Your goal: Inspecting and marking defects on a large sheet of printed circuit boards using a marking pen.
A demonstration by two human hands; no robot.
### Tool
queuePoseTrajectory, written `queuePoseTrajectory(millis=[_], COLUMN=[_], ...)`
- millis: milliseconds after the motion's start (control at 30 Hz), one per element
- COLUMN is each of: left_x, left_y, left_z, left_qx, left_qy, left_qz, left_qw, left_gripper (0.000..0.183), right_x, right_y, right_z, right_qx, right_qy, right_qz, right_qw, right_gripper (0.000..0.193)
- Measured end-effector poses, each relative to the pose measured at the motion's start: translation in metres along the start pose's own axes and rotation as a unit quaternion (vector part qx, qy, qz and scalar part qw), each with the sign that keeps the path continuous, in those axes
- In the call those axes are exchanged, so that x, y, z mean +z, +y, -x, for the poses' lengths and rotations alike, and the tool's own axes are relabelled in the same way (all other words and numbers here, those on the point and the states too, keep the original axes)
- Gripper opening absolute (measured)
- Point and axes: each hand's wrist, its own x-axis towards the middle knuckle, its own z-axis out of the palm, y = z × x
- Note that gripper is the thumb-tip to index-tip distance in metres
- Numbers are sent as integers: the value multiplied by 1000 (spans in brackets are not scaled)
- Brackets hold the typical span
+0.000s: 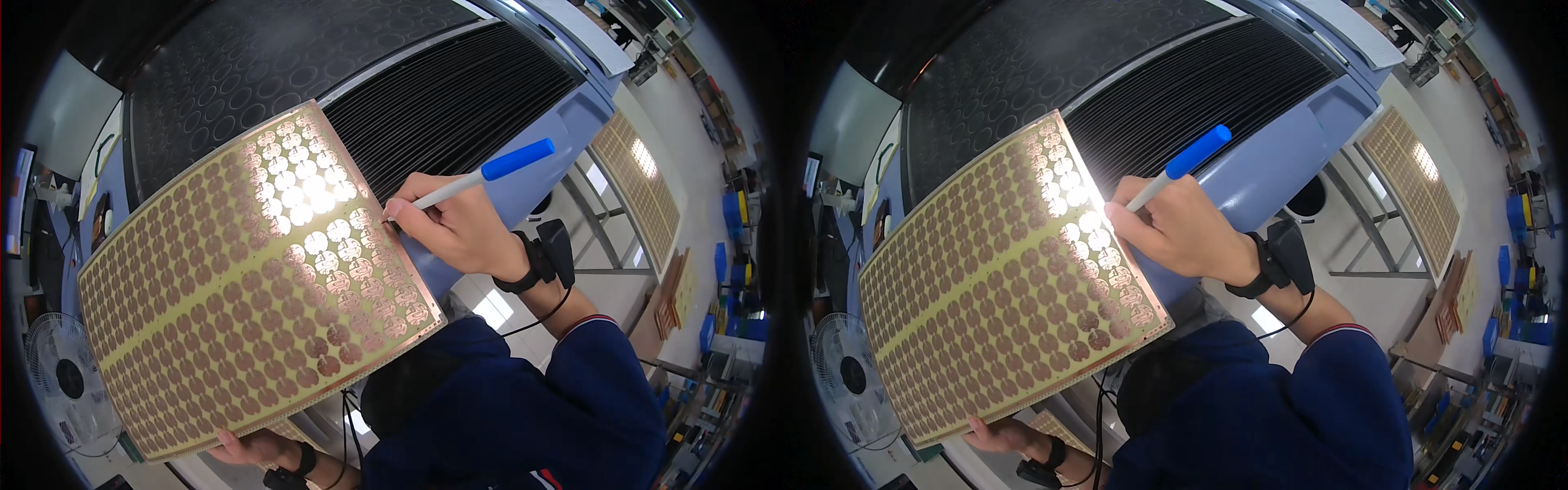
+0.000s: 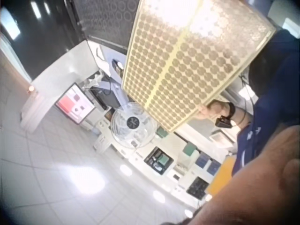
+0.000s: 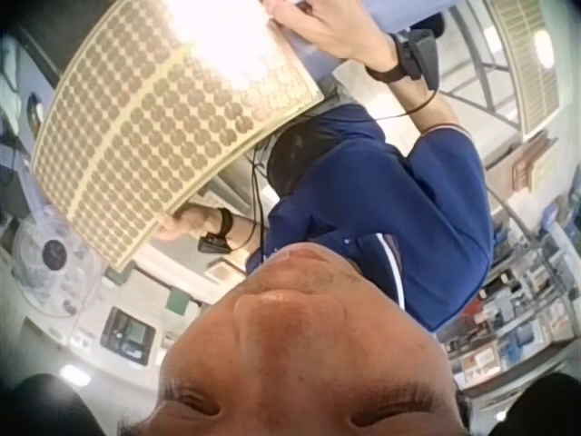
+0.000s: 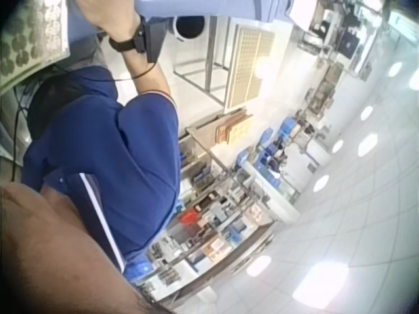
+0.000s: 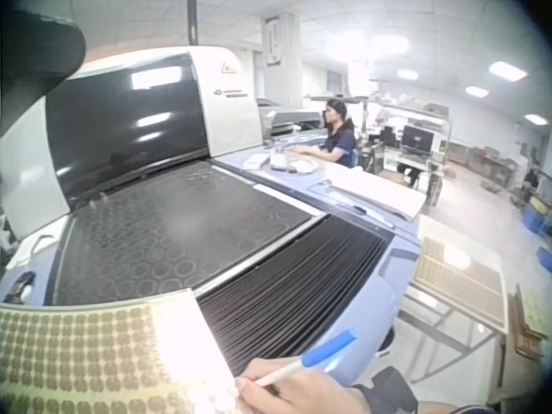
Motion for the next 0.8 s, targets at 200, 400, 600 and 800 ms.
queuePoseTrajectory(millis=[200, 400, 600, 800], left_x=[-1, -2, 5, -171], left_y=[-2, -1, 31, 61], left_z=[0, 1, 7, 58], left_qx=[2, -12, -114, -94], left_qy=[-30, -45, 30, 8], left_qz=[0, 51, 319, 419], left_qw=[1000, 998, 941, 903], left_gripper=[58, 57, 62, 47], right_x=[-1, -14, -10, -19], right_y=[1, 8, 27, 44], right_z=[3, 4, 3, 15], right_qx=[-24, 97, 1, 3], right_qy=[25, 14, 128, 180], right_qz=[-9, -221, -322, -323], right_qw=[999, 970, 938, 929], right_gripper=[28, 24, 23, 23])
